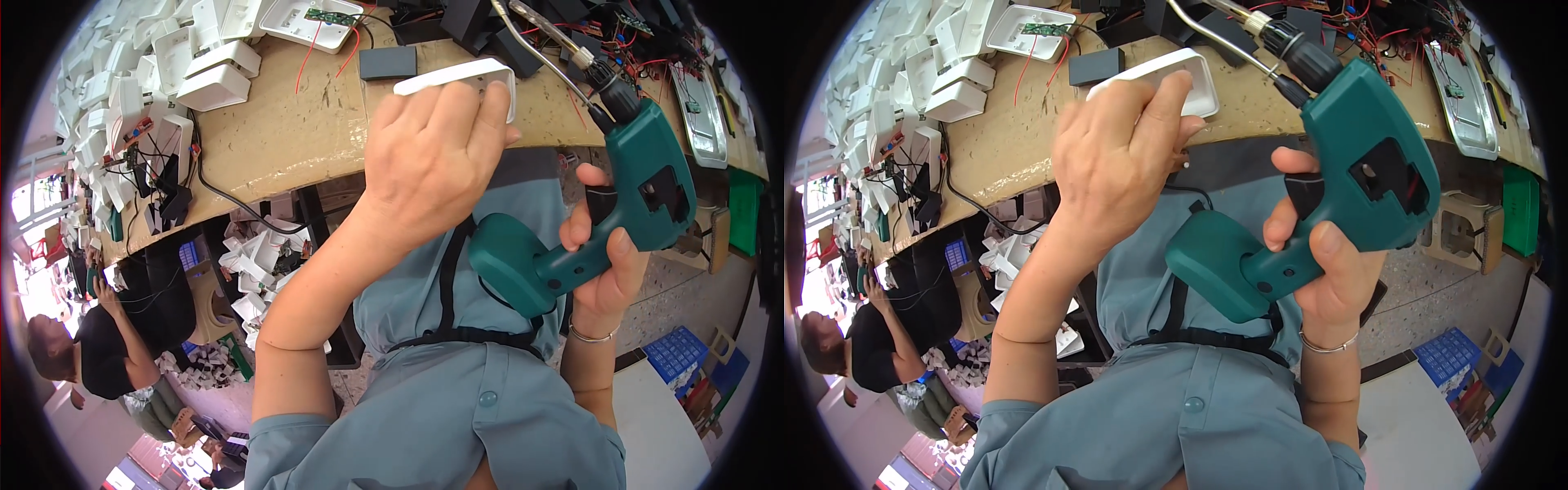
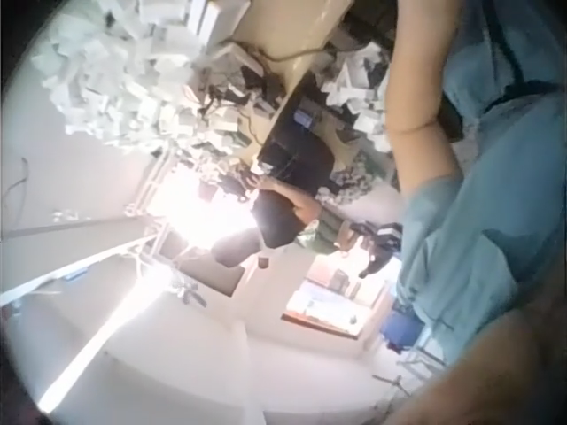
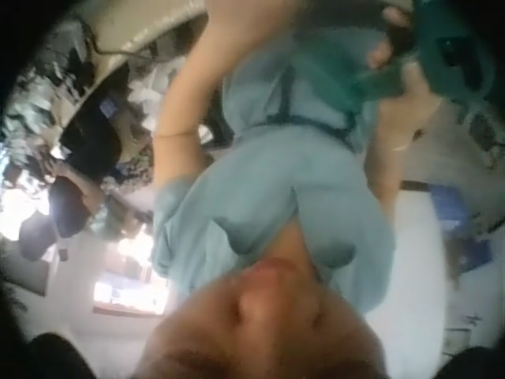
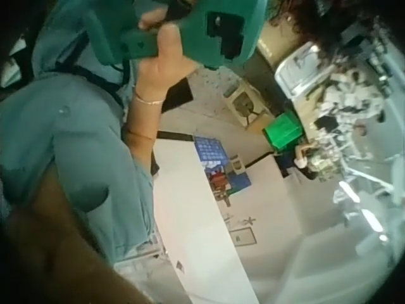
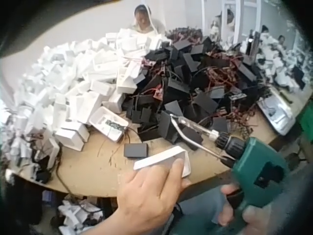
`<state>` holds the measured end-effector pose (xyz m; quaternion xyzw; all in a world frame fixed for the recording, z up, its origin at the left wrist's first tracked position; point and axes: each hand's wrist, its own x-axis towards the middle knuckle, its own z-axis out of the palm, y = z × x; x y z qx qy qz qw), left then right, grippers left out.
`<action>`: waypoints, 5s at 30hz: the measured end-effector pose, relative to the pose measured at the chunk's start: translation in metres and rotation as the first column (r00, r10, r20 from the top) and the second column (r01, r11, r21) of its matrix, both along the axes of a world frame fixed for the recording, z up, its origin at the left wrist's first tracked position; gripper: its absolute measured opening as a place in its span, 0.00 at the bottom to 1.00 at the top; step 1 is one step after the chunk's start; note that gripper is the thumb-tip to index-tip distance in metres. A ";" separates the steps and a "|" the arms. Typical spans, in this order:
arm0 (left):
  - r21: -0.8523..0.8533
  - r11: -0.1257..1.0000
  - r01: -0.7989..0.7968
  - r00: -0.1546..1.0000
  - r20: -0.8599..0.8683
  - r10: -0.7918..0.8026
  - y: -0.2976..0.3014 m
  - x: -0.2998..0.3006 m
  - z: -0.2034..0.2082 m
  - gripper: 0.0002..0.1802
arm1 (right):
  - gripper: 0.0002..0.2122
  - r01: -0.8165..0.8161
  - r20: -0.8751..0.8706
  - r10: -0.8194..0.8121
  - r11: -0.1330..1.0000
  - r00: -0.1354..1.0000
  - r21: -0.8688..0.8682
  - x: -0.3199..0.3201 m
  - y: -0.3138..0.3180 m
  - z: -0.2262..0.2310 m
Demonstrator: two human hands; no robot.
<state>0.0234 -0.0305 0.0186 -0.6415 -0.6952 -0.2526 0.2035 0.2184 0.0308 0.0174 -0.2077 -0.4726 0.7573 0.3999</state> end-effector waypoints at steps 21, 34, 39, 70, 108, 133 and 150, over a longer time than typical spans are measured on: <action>0.031 0.951 0.307 0.026 0.999 -0.041 -0.017 -0.001 0.011 0.08 | 0.31 0.004 -0.018 -0.004 1.000 1.000 -0.011 -0.006 -0.001 0.003; 0.171 0.974 0.149 0.158 0.968 -0.194 -0.011 0.011 -0.004 0.04 | 0.30 -0.001 -0.025 0.000 0.999 1.000 -0.032 -0.002 -0.003 0.002; 0.164 0.980 0.111 0.522 0.829 -0.198 -0.008 0.008 -0.005 0.04 | 0.30 0.006 -0.022 -0.007 1.000 1.000 -0.026 0.002 -0.002 0.001; 0.239 0.970 0.038 0.994 0.087 -0.060 0.025 -0.020 -0.027 0.02 | 0.28 -0.085 0.575 -0.070 0.968 0.815 0.238 0.056 -0.021 0.021; 0.255 0.966 0.039 0.986 0.149 -0.079 0.028 -0.020 -0.028 0.02 | 0.23 -0.209 0.571 -0.042 0.907 0.820 0.366 0.041 -0.001 0.011; 0.274 0.961 0.032 0.976 0.201 -0.090 0.030 -0.017 -0.030 0.05 | 0.29 -0.369 0.710 -0.332 0.675 0.621 0.639 0.046 -0.005 0.023; 0.240 0.970 0.041 0.983 0.164 -0.082 0.028 -0.019 -0.028 0.06 | 0.28 -0.434 0.772 -0.344 0.672 0.535 0.600 0.048 -0.010 0.023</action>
